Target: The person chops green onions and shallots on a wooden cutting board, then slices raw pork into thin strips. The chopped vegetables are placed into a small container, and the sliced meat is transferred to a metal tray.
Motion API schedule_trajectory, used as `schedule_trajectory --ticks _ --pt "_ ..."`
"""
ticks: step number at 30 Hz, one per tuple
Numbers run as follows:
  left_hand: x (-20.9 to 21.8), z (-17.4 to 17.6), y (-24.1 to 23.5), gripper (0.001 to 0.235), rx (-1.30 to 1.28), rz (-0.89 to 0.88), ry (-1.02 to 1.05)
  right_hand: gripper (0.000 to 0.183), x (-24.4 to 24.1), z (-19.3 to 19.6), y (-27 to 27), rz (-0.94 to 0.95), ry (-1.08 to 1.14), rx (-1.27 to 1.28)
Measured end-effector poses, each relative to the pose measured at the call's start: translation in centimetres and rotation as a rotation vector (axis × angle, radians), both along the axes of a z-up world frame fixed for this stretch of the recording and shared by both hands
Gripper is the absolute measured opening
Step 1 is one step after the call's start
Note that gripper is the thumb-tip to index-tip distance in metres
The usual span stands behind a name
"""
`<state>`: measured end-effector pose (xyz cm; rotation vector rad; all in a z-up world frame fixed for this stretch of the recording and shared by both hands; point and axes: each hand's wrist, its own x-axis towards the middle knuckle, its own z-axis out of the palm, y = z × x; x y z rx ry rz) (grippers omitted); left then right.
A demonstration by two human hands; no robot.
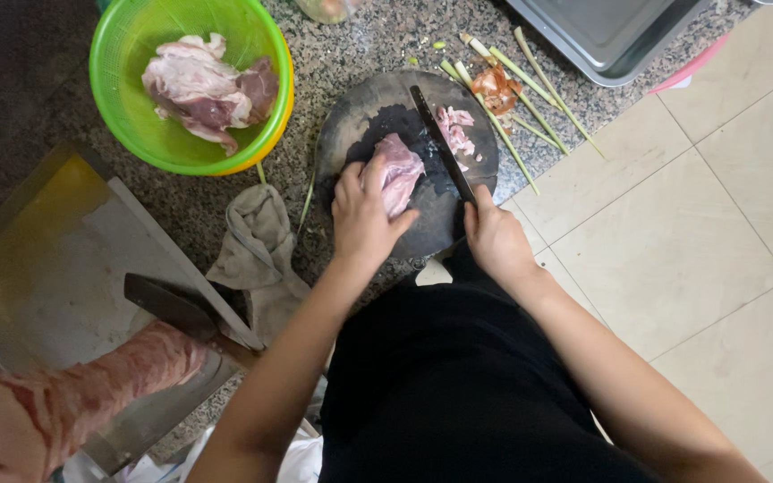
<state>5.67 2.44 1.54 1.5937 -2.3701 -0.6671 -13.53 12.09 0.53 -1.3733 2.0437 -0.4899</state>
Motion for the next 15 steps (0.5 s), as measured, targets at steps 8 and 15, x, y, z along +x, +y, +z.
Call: schedule_trajectory --ticks 8,15 --pt "0.8 0.5 -1.7 0.075 0.142 -0.075 -0.042 0.028 -0.2 -0.2 0.0 0.007 0.018 0.012" --pt "1.6 0.7 -2.0 0.086 -0.317 -0.265 -0.120 0.025 -0.1 0.7 -0.1 0.010 0.027 -0.022"
